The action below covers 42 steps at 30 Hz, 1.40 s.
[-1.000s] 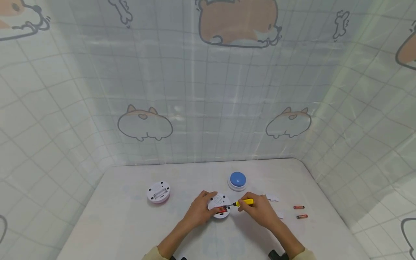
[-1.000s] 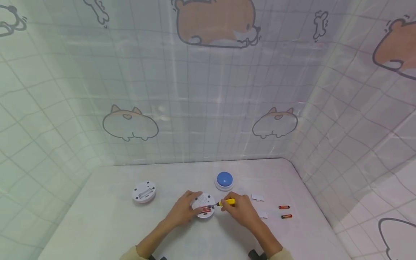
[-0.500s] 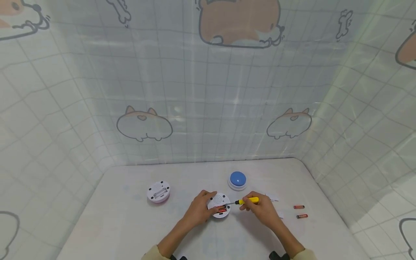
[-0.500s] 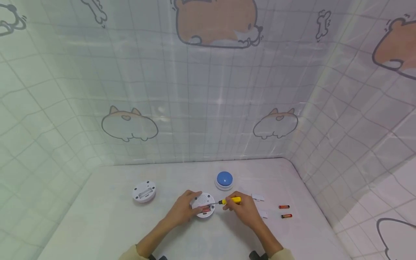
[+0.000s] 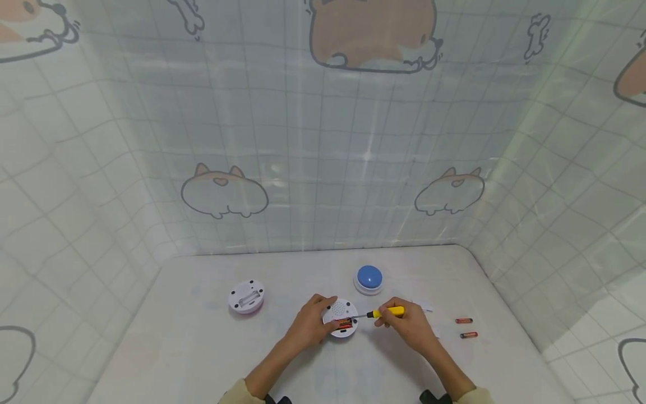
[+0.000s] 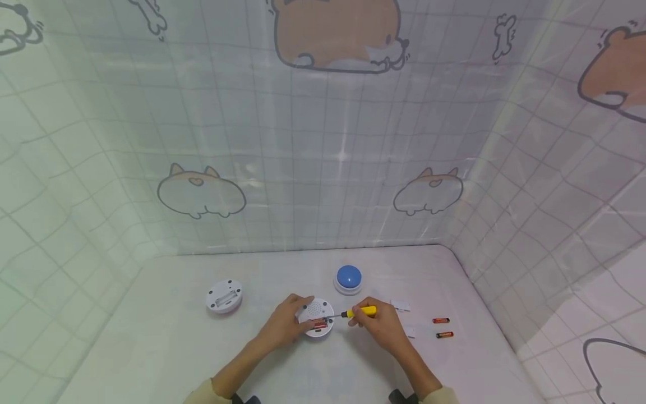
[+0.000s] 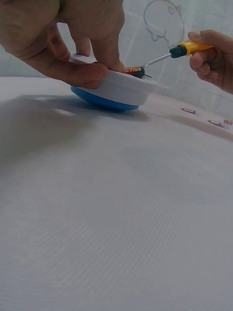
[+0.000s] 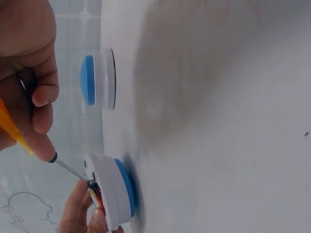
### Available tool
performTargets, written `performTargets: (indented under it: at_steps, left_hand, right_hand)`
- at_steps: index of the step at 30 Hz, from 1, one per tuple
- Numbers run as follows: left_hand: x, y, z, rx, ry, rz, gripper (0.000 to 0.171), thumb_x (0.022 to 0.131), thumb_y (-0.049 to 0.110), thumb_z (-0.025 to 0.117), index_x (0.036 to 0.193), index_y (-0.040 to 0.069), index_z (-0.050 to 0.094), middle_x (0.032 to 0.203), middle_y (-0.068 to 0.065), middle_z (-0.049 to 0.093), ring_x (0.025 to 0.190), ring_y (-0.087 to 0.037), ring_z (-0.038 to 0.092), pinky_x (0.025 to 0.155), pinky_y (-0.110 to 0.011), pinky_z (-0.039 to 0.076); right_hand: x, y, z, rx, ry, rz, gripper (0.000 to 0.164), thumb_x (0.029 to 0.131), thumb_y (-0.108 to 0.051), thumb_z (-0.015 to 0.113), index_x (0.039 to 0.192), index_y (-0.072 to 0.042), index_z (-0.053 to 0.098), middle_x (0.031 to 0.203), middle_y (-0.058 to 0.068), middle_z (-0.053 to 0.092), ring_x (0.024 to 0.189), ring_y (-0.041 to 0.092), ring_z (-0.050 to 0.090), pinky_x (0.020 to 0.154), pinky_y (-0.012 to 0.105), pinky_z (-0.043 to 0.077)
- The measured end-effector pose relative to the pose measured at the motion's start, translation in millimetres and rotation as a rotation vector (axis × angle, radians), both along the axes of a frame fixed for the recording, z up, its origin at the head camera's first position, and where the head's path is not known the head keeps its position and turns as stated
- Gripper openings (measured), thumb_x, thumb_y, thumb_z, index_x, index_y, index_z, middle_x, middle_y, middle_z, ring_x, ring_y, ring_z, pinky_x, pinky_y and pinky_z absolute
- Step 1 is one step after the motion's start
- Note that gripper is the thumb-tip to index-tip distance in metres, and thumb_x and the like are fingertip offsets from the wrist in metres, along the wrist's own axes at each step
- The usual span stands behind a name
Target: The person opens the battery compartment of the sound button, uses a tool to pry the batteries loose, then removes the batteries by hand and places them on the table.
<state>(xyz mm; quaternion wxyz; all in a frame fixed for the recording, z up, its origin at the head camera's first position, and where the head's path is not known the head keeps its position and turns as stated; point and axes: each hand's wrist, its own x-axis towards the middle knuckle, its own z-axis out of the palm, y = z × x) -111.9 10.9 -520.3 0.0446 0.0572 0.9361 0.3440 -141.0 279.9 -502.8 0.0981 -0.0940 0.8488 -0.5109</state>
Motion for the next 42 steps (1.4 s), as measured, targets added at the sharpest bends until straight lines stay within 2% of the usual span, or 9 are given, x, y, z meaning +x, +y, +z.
performTargets:
  at_steps: [12, 22, 28, 35, 42]
  left_hand:
    - [4.1, 3, -1.0, -0.005, -0.003, 0.003, 0.060, 0.088, 0.030, 0.079, 0.143, 0.016, 0.058, 0.129, -0.008, 0.057, 0.103, -0.019, 0.056, 0.089, -0.042, 0.050]
    - [3.9, 6, -4.7, -0.004, 0.023, 0.011, 0.063, 0.087, 0.036, 0.080, 0.142, 0.015, 0.058, 0.126, -0.007, 0.058, 0.112, -0.026, 0.059, 0.096, -0.048, 0.049]
    - [4.7, 8, -4.7, -0.005, 0.021, 0.021, 0.064, 0.086, 0.036, 0.081, 0.142, 0.016, 0.058, 0.127, -0.007, 0.059, 0.112, -0.026, 0.059, 0.096, -0.049, 0.050]
    - [4.5, 10, -4.7, -0.020, 0.015, 0.030, 0.063, 0.085, 0.034, 0.082, 0.141, 0.017, 0.059, 0.127, -0.005, 0.058, 0.106, -0.020, 0.058, 0.091, -0.043, 0.051]
    - [6.6, 12, -6.2, -0.036, 0.038, 0.023, 0.063, 0.086, 0.037, 0.080, 0.142, 0.016, 0.058, 0.127, -0.005, 0.058, 0.109, -0.022, 0.059, 0.095, -0.047, 0.050]
  right_hand:
    - [1.5, 3, -6.6, 0.030, 0.010, 0.007, 0.022, 0.095, -0.036, 0.070, 0.098, -0.014, 0.069, 0.076, -0.005, 0.072, 0.077, 0.019, 0.061, 0.071, 0.024, 0.051]
    - [2.4, 2, -7.4, 0.033, 0.003, 0.005, 0.015, 0.096, -0.030, 0.070, 0.099, -0.015, 0.069, 0.077, -0.005, 0.072, 0.078, 0.019, 0.061, 0.071, 0.024, 0.051]
    - [4.4, 2, -2.0, 0.035, 0.043, -0.003, 0.011, 0.096, -0.027, 0.070, 0.096, -0.016, 0.068, 0.075, -0.006, 0.072, 0.077, 0.019, 0.060, 0.070, 0.024, 0.051]
    - [10.8, -4, 1.9, 0.095, 0.082, 0.088, 0.014, 0.095, -0.029, 0.070, 0.094, -0.015, 0.069, 0.074, -0.009, 0.071, 0.077, 0.019, 0.060, 0.069, 0.024, 0.052]
    - [13.0, -5, 2.1, 0.142, 0.121, 0.133, 0.013, 0.095, -0.031, 0.069, 0.093, -0.018, 0.069, 0.074, -0.012, 0.070, 0.076, 0.017, 0.059, 0.067, 0.023, 0.051]
